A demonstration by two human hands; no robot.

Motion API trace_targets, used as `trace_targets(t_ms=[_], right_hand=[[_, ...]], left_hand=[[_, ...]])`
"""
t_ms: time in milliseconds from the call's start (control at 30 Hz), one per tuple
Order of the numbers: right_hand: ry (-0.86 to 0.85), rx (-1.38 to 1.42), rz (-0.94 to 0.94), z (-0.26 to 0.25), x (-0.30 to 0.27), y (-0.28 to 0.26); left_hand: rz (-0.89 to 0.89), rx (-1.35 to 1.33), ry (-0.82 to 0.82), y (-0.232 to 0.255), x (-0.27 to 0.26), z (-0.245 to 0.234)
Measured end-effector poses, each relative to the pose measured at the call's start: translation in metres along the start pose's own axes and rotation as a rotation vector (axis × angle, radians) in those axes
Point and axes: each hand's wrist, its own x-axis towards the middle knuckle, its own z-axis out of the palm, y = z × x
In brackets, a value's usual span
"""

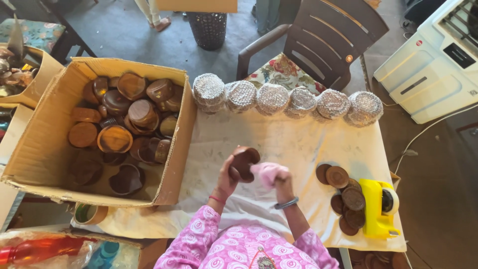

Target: Wrapping earthenware pots in bubble wrap and cleaning them with a cloth.

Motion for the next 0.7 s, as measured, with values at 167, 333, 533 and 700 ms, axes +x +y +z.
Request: trace_targets(t_ms=[167,333,533,700], right_hand=[[0.555,0.137,0.286,-0.011,-0.011,0.02],[0.376,0.451,0.822,0.009,-0.006,-0.003],[0.655,0.052,0.534,0.023,-0.003,-0.022],[0.652,-0.853,0.048,0.025,0.0,-0.044]], left_hand=[[-0.03,-0.243,0.047,-0.014,0.007,-0.001],[-0.058,0.026,0.038,-0.032,0.006,0.017],[0.208,0.633,0.467,-0.095,0.053,-0.083],[-0.341,0.171,0.257,-0.086,0.048,-0.033]])
